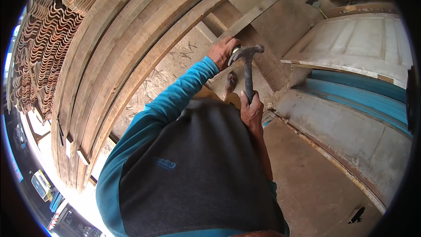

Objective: The person removes nails from a small wooden block using the claw of a hammer and a metal rod for leverage.

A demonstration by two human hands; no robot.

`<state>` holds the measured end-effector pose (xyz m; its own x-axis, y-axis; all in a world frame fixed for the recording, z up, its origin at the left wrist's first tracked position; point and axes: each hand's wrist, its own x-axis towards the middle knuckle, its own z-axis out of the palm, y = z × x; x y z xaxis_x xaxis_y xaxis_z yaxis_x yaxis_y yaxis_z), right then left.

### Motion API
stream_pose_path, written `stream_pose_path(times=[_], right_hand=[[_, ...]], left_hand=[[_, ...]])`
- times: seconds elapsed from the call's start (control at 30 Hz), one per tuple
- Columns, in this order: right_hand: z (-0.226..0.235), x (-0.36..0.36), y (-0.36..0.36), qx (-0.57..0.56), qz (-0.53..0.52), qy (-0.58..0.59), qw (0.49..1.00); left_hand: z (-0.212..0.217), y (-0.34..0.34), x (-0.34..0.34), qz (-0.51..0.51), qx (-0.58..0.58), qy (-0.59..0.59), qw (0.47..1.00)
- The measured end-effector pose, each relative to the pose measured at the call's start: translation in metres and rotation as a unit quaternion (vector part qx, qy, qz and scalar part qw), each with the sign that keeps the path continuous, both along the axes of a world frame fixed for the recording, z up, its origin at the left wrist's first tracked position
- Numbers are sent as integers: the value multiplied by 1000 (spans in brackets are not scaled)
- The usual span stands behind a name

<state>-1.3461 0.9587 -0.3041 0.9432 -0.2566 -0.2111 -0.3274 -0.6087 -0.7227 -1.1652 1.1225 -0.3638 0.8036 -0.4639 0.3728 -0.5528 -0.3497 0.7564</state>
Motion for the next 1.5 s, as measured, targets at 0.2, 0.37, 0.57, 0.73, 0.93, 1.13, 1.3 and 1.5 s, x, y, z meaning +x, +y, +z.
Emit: stream_pose_path(times=[0.2,0.37,0.57,0.73,0.93,1.13,1.3,1.5], right_hand=[[53,-9,12,158,-33,-414,896],[-5,-25,6,-7,-12,-214,977],[43,-8,17,6,-46,-155,987],[98,23,24,163,-48,-516,840],[4,1,16,-68,1,-130,989],[93,16,20,49,-68,-297,951],[124,45,29,212,-35,-645,734],[42,24,32,-69,18,-27,997]], left_hand=[[-7,-7,1,38,15,6,999],[-1,-8,2,30,-9,12,999],[-21,-7,1,46,-25,34,998],[-4,-8,7,70,5,37,997],[-4,-9,15,44,-20,49,998],[-5,-2,19,90,-33,65,993],[-1,-1,14,102,-27,76,992],[-24,0,34,44,-56,66,995]])
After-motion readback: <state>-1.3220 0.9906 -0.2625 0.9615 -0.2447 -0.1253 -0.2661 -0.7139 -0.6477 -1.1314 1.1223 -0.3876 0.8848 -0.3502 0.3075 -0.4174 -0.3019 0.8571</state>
